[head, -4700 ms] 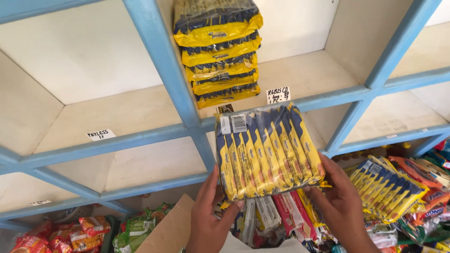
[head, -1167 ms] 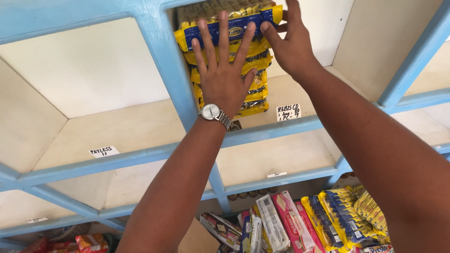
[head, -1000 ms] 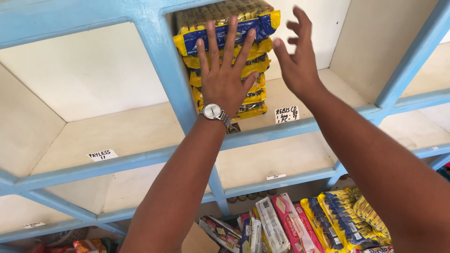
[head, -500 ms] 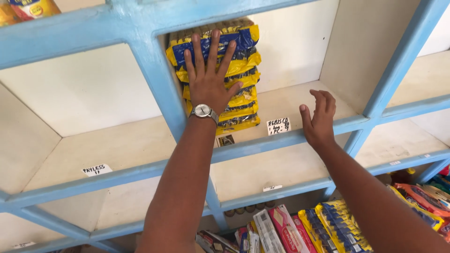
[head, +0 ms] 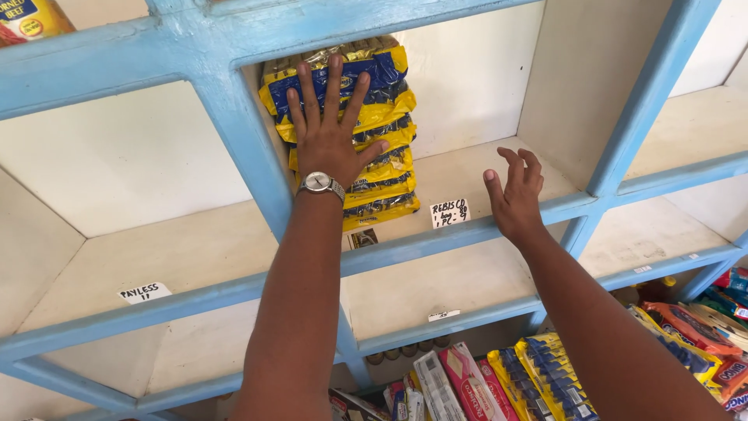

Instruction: The recorder is picking up snack packs from the floor and stacking them neatly on the shelves in a grocery store.

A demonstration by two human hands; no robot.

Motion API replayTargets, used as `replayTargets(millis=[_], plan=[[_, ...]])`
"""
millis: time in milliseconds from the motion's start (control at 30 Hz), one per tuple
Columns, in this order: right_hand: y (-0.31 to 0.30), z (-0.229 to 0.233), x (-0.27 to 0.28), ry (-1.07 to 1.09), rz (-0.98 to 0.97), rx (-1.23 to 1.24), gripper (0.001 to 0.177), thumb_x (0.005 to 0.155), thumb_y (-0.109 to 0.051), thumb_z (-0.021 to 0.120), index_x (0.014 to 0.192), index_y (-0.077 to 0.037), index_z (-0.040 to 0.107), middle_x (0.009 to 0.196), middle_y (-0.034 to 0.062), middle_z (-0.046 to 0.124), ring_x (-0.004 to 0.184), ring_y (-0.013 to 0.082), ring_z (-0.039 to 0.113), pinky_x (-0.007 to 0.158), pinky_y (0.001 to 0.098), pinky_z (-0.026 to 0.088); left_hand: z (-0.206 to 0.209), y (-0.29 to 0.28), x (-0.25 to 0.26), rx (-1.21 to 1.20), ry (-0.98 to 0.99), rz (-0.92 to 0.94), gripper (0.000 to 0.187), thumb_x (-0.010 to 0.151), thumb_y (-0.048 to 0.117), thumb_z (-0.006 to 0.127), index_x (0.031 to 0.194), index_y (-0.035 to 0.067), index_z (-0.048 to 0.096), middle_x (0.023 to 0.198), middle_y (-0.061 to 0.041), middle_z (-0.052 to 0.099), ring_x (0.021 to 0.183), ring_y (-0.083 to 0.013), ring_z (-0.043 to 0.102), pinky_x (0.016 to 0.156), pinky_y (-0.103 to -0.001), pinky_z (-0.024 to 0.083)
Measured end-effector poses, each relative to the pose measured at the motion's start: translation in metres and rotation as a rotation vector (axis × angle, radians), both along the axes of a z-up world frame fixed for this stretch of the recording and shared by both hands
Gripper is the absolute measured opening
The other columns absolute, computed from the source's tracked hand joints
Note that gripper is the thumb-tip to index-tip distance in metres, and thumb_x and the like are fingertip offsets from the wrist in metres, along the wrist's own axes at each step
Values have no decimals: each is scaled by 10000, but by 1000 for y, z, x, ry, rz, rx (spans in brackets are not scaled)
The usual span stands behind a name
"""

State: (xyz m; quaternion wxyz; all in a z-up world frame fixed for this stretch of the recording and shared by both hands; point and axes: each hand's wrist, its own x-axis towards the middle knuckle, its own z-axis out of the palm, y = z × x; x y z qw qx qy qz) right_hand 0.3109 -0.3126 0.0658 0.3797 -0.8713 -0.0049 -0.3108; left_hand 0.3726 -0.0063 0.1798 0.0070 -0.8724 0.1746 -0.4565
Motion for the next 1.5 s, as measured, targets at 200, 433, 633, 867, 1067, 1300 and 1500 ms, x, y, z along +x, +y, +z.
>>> replayTargets(millis=[200,433,633,867,1067,1300,1500], plan=[[2,3,-2,31,5,10,571,1062,-520,426,1527,-192,393,1614,211,172,1388,458,281,1107,602,331,-4,2,8,0,-39,-15,1095,827,872,654,1679,442,117,1732,-13,-95,1558,-399,-137,1269,-640,-23],[-1,0,0,20,13,15,580,1063,-533,429,1530,-192,391,1622,211,168,1393,458,280,1117,601,327,1,2,5,-5,53,2,1072,845,851,648,1685,441,123,1739,-16,-91,1561,-402,-140,1273,-638,-38],[-3,-3,1,1,15,-1,579,1072,-529,433,1537,-187,394,1618,218,175,1414,468,262,1129,606,316,0,2,3,-7,31,-8,1074,866,848,653,1696,416,127,1736,-18,-102,1562,-405,-148,1268,-646,-37],[-2,-3,1,25,20,21,573,1061,-519,447,1528,-190,397,1618,212,183,1409,468,271,1131,606,318,-3,-1,-22,-24,-39,-68,1043,893,762,710,1697,371,174,1751,-45,-39,1582,-427,-85,1278,-653,-10],[-5,-1,2,49,9,18,572,1060,-510,455,1536,-200,391,1617,217,182,1426,474,253,1131,609,315,-18,-2,-34,-81,-43,-36,1077,866,703,763,1692,337,176,1734,-138,-41,1568,-462,-81,1272,-646,5],[-7,2,3,114,27,21,606,1037,-537,458,1550,-227,372,1641,205,155,1435,473,240,1147,602,301,-7,2,-40,-114,80,0,1212,710,743,827,1668,395,172,1720,-165,-49,1574,-447,-68,1299,-583,22],[-25,-9,22,111,64,-15,639,1055,-582,406,1580,-225,335,1641,227,183,1500,446,224,1206,591,203,-16,1,-24,-107,20,41,1251,692,720,849,1672,401,140,1718,-159,-52,1573,-447,-61,1303,-594,53]])
